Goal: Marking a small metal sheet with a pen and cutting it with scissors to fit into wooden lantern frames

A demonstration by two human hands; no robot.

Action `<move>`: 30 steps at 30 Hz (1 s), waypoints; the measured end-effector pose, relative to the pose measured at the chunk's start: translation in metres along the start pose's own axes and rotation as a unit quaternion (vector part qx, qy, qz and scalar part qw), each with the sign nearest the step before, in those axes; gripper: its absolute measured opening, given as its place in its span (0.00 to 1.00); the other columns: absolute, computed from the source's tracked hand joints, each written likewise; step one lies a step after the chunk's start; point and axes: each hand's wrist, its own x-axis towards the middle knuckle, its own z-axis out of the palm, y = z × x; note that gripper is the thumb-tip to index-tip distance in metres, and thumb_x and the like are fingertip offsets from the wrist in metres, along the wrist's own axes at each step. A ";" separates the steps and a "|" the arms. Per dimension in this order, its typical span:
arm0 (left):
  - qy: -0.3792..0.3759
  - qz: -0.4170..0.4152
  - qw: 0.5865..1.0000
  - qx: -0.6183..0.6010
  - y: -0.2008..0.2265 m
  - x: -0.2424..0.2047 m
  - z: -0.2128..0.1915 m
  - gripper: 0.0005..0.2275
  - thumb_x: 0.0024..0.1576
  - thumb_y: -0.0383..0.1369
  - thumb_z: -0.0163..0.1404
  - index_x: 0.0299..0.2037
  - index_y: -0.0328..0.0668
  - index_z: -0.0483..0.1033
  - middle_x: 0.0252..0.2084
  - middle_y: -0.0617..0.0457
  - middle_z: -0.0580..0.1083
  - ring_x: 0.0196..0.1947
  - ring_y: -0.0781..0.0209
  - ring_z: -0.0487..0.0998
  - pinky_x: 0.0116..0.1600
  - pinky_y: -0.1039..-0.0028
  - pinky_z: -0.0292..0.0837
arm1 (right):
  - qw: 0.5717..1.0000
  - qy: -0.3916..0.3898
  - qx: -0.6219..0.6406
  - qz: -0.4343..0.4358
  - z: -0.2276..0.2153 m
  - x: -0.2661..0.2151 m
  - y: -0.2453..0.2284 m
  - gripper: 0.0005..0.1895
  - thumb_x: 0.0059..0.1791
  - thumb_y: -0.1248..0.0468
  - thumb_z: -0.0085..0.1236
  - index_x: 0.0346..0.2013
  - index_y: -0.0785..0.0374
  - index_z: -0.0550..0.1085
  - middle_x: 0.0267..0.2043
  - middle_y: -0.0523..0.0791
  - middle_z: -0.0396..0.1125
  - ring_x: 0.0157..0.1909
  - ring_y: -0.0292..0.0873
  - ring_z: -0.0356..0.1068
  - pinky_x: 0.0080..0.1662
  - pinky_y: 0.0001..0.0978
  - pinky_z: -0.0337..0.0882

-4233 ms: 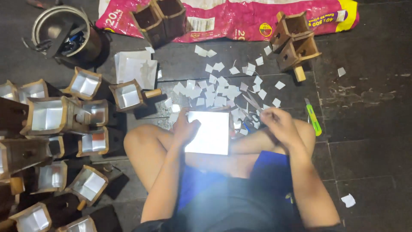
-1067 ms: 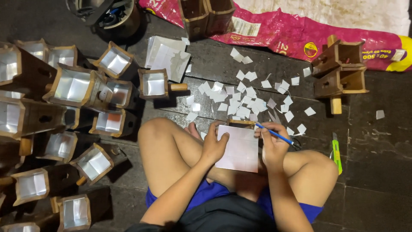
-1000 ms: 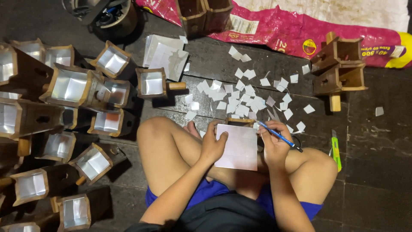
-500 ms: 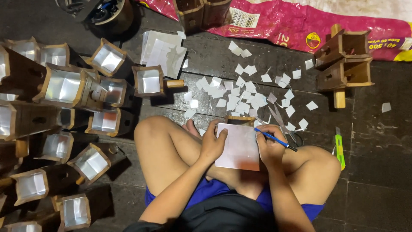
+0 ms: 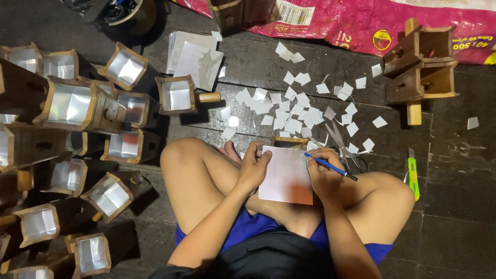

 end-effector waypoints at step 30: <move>0.017 0.018 1.000 -0.004 0.011 -0.003 0.004 0.10 0.57 0.31 0.54 0.47 0.36 0.76 0.24 0.56 0.71 0.22 0.70 0.70 0.26 0.81 0.65 | 0.999 0.004 -0.035 -0.018 -0.001 0.003 0.007 0.08 0.41 0.82 0.61 0.26 0.69 0.72 0.29 0.51 0.68 0.35 0.50 0.76 0.44 0.37 0.75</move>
